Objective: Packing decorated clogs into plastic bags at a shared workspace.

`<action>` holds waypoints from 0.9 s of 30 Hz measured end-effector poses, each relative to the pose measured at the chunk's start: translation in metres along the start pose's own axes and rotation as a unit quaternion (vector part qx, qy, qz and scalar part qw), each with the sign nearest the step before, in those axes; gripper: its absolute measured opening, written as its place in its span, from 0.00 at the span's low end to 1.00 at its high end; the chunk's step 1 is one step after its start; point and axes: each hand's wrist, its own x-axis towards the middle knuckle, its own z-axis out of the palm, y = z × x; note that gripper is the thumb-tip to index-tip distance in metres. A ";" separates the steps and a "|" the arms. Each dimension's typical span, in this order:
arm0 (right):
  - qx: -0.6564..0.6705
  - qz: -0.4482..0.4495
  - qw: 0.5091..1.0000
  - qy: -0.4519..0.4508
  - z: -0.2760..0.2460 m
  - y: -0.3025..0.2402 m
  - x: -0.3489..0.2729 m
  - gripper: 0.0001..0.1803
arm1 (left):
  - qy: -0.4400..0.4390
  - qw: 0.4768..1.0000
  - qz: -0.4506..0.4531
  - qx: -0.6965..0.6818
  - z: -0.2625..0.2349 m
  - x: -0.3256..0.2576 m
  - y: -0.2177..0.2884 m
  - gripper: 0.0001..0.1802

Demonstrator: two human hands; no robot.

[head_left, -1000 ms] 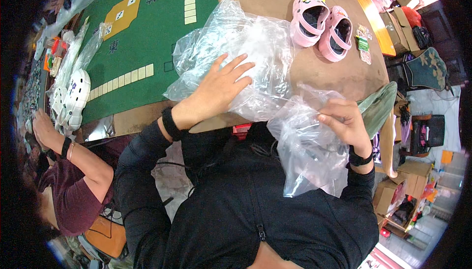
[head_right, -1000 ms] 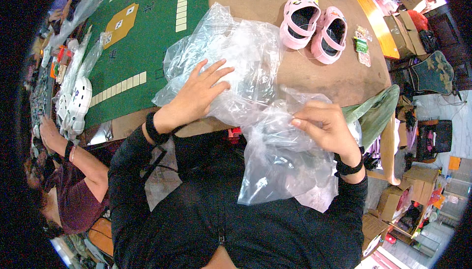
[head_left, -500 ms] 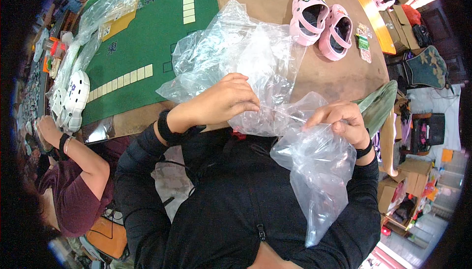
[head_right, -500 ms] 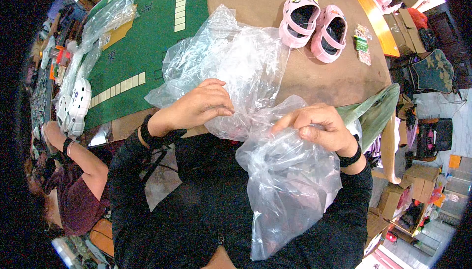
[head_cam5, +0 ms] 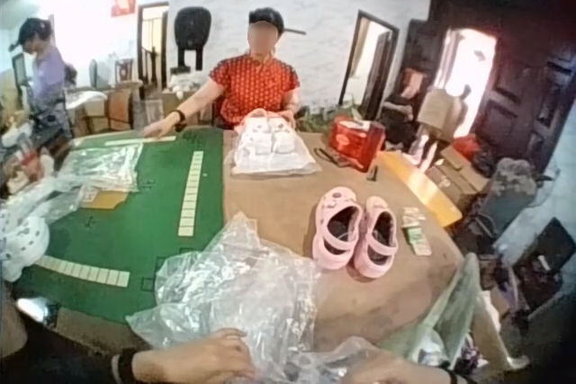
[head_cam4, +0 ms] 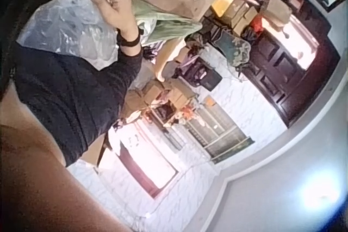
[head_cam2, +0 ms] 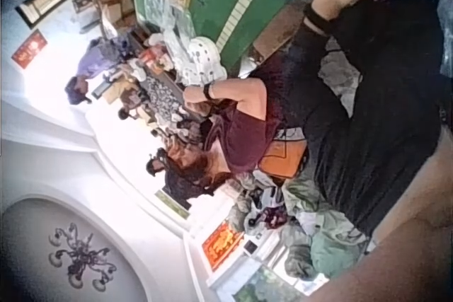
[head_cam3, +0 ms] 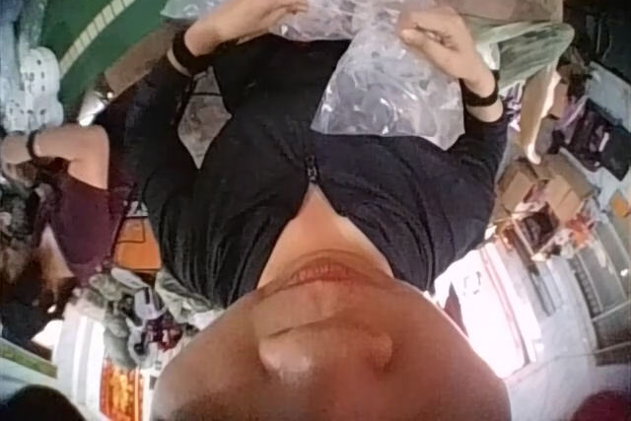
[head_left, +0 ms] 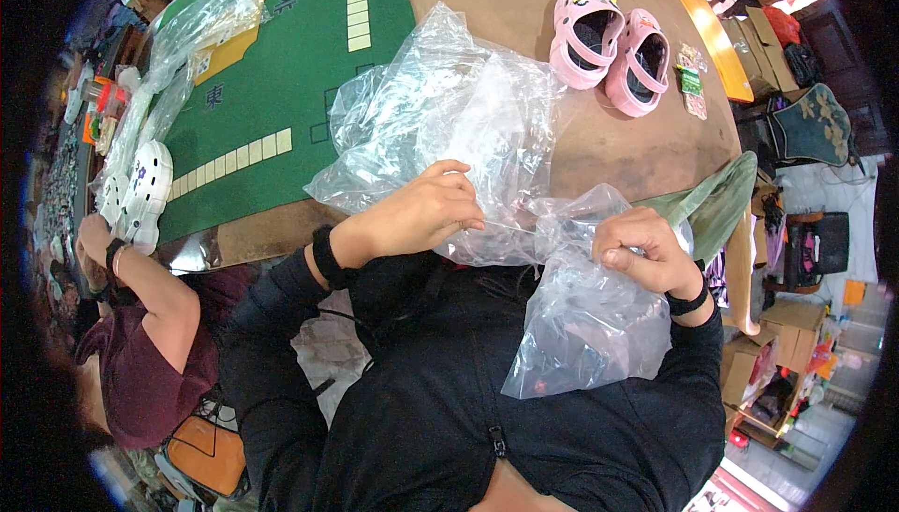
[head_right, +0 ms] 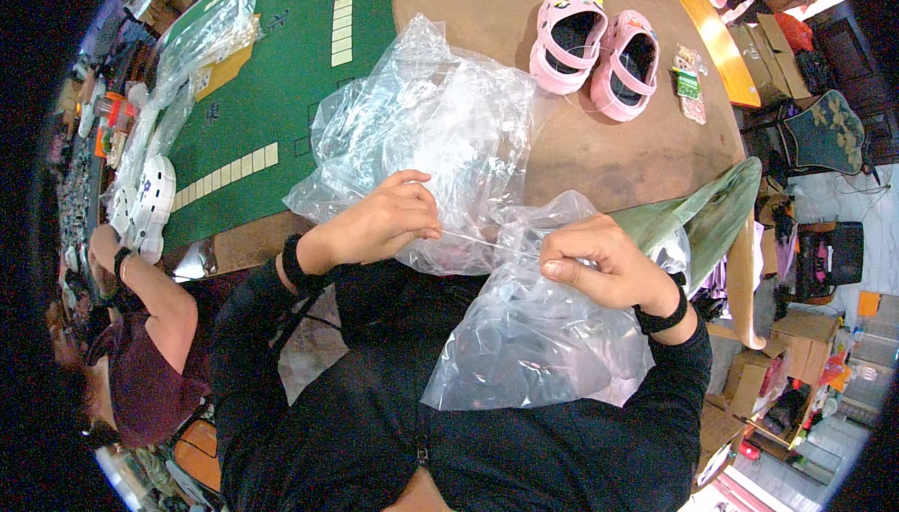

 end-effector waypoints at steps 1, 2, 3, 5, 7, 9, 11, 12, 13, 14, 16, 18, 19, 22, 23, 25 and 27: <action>0.000 -0.001 1.000 0.000 0.000 0.000 -0.001 0.12 | 0.003 1.000 0.003 0.004 0.000 0.000 0.001 0.02; 0.003 -0.006 1.000 0.005 0.000 -0.001 -0.002 0.12 | 0.003 1.000 0.003 0.004 -0.001 0.000 0.002 0.02; 0.005 -0.011 1.000 0.010 -0.001 -0.001 -0.003 0.12 | 0.006 1.000 0.002 0.001 -0.001 0.000 0.002 0.02; 0.024 -0.019 0.999 0.022 -0.001 0.001 -0.006 0.12 | 0.009 1.000 0.001 -0.003 0.001 -0.001 0.002 0.03; 0.044 -0.027 0.998 0.031 -0.003 0.001 -0.008 0.12 | 0.019 1.000 0.002 -0.002 0.002 -0.001 0.001 0.03; 0.056 -0.026 0.997 0.046 -0.003 -0.001 -0.011 0.13 | 0.024 1.000 0.004 -0.007 0.004 -0.002 -0.002 0.03; 0.069 -0.033 0.996 0.055 -0.004 -0.003 -0.011 0.14 | 0.028 1.000 0.005 -0.012 0.004 -0.004 -0.003 0.03; 0.072 -0.037 0.995 0.063 -0.005 -0.004 -0.013 0.14 | 0.028 1.000 0.002 -0.005 0.004 -0.003 -0.004 0.04; 0.075 -0.040 0.994 0.071 -0.005 -0.005 -0.014 0.15 | 0.027 1.000 -0.001 0.003 0.005 -0.003 -0.005 0.04; 0.075 -0.038 0.994 0.070 -0.006 -0.006 -0.015 0.15 | 0.028 1.000 -0.001 0.001 0.005 -0.004 -0.005 0.04; 0.077 -0.057 0.993 0.069 -0.007 -0.007 -0.015 0.16 | 0.038 0.999 -0.009 -0.002 0.004 -0.004 -0.006 0.04; 0.071 -0.051 0.993 0.074 -0.008 -0.007 -0.017 0.16 | 0.032 0.999 -0.007 0.009 0.001 -0.004 -0.007 0.04; 0.066 -0.046 0.994 0.079 -0.009 -0.007 -0.017 0.17 | 0.026 0.999 -0.005 0.020 0.001 -0.005 -0.009 0.04; 0.041 -0.053 0.994 0.085 -0.010 -0.006 -0.017 0.18 | 0.037 0.999 -0.015 0.010 0.002 -0.009 -0.012 0.04; 0.041 -0.053 0.994 0.084 -0.010 -0.006 -0.017 0.18 | 0.038 0.999 -0.016 0.010 0.002 -0.009 -0.012 0.04; 0.035 -0.054 0.993 0.099 -0.009 -0.006 -0.019 0.18 | 0.043 0.999 -0.011 0.016 0.001 -0.008 -0.011 0.03; 0.039 -0.046 0.993 0.099 -0.010 -0.007 -0.020 0.19 | 0.039 0.999 -0.017 0.018 0.001 -0.009 -0.014 0.03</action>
